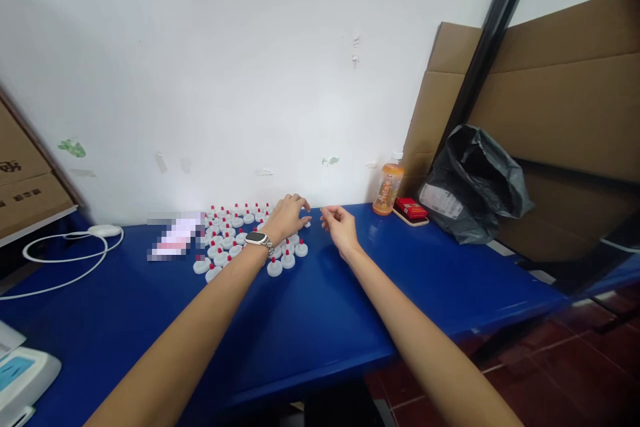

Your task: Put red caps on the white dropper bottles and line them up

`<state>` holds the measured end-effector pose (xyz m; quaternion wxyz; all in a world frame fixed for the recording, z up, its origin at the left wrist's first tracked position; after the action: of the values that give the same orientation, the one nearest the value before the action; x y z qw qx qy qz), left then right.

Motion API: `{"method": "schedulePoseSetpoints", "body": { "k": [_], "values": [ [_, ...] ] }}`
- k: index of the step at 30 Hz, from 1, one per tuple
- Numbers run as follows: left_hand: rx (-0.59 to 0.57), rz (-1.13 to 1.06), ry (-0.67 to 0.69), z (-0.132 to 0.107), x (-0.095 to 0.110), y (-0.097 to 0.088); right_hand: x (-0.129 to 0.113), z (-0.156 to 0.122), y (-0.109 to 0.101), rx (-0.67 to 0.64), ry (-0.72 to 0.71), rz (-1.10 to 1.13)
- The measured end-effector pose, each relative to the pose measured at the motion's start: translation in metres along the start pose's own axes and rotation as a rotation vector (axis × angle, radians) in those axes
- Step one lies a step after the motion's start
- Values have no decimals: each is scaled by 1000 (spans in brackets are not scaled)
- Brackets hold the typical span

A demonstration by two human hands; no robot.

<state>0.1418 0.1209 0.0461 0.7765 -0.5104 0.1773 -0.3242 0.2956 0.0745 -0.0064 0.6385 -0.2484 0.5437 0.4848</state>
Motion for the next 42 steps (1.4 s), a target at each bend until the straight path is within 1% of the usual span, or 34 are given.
{"method": "schedulePoseSetpoints", "body": {
  "k": [2,5,8,10,12,15,18,19,20,22,24,27,28,30,32,35,38,42],
  "values": [
    [-31,14,-15,2,-5,-3,4,1,-1,19,17,-37],
    [-112,21,2,10,-7,-2,8,2,-4,47,42,-76],
    [-183,44,38,17,-5,2,12,2,-4,27,44,-105],
    [-202,53,60,19,-3,5,13,1,-2,-6,32,-113],
    [-199,39,77,19,-2,7,14,0,1,-32,21,-111],
    [-185,-6,95,19,-3,6,12,-2,3,-34,18,-95],
    [-154,-68,112,19,-3,1,8,-3,3,-28,22,-78],
    [-128,-123,110,17,-3,-2,7,-3,2,-22,24,-72],
    [-101,-196,99,14,-2,-7,6,-3,1,-10,24,-64],
    [-29,-446,34,2,-3,-17,4,-4,1,17,16,-48],
    [-67,-637,-78,-18,-4,-27,2,-6,3,21,4,-33],
    [-115,-842,-219,-56,-7,-40,-2,-16,12,-37,1,-13],
    [-107,-902,-256,-67,-8,-44,-3,-20,16,-60,6,-4],
    [-89,-997,-289,-87,-11,-49,-6,-30,25,-101,11,14],
    [-86,-1044,-302,-101,-14,-50,-9,-39,32,-141,4,18],
    [-75,-1081,-269,-112,-18,-48,-12,-50,40,-219,-25,-3],
    [-49,-1087,-254,-116,-22,-42,-16,-57,42,-256,-40,-9],
    [-61,-1086,-256,-117,-25,-37,-23,-63,48,-262,-33,21]
  ]
}}
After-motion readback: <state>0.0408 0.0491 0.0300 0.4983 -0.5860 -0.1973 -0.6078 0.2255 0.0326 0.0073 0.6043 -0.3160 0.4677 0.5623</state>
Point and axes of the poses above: each hand's wrist, its own z-axis towards the middle knuckle, its own y-axis out of the palm, x = y × z, the point moved 1 cm from there along z, towards the middle knuckle, and after that the axes turned 3 degrees about x, right-handed, at the moved point
